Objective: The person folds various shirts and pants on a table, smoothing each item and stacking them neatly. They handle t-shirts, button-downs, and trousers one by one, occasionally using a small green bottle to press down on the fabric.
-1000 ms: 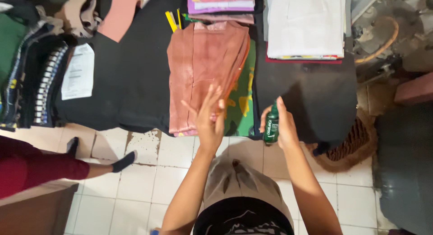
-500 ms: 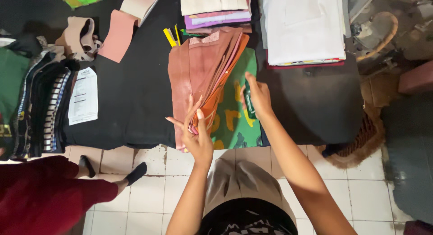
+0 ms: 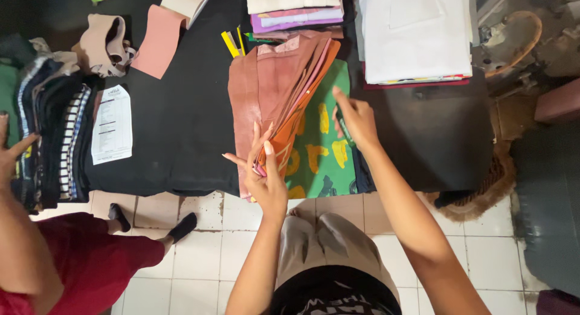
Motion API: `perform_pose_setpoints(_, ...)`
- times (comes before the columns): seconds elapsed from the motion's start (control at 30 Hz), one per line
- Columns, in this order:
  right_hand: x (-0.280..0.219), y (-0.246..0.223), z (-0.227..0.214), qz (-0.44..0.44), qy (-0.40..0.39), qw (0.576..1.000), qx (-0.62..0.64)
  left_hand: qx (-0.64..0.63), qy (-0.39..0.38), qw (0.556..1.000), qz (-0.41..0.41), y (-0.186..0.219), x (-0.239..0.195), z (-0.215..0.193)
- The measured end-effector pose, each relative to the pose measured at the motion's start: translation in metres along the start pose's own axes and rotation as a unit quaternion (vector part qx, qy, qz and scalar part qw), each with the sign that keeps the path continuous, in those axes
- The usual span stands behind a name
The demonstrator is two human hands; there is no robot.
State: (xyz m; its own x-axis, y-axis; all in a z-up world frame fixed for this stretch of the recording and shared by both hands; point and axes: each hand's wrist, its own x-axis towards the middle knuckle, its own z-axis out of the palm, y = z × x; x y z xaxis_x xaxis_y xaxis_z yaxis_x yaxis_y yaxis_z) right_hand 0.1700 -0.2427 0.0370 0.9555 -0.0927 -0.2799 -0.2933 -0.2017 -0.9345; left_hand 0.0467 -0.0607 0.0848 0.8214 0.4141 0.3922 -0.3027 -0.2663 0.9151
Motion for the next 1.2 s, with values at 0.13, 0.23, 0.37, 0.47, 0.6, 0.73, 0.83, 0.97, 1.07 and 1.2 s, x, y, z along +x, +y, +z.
perform_pose_setpoints(0.13,-0.039,-0.002,0.009,-0.006,-0.063,0.995,-0.072,-0.007,0.001,1.0,-0.01,0.001,0.002,-0.002)
perform_pose_setpoints(0.23,-0.046,-0.005,0.014,0.017,-0.057,0.991,-0.12,-0.002,0.004,1.0,-0.017,0.001,0.002,-0.004)
perform_pose_setpoints(0.37,-0.018,-0.015,0.012,0.019,0.021,0.983,-0.182,-0.017,0.003,1.0,-0.024,0.001,0.0,-0.004)
perform_pose_setpoints(0.47,0.001,-0.023,0.006,0.017,0.061,0.98,-0.187,-0.018,0.001,0.999,-0.026,0.002,-0.002,-0.004)
perform_pose_setpoints(0.6,-0.001,-0.023,-0.007,0.02,0.047,0.98,-0.195,-0.015,-0.002,1.0,-0.005,0.001,-0.002,-0.004)
perform_pose_setpoints(0.73,-0.024,-0.012,-0.02,0.02,0.032,0.972,-0.233,-0.005,-0.008,0.999,-0.039,0.0,-0.004,-0.003)
perform_pose_setpoints(0.83,-0.044,-0.001,-0.027,0.037,0.005,0.97,-0.241,-0.021,-0.025,0.998,-0.045,0.001,-0.008,-0.001)
perform_pose_setpoints(0.97,-0.069,0.015,-0.032,0.042,0.001,0.97,-0.24,-0.018,-0.037,0.999,-0.022,0.001,-0.012,0.003)
perform_pose_setpoints(1.07,-0.085,0.025,-0.035,0.035,-0.016,0.976,-0.215,0.007,-0.049,0.999,-0.01,0.001,-0.014,0.006)
perform_pose_setpoints(1.2,-0.102,0.041,-0.038,0.047,-0.01,0.981,-0.186,0.005,-0.07,0.998,0.006,-0.001,-0.02,0.01)
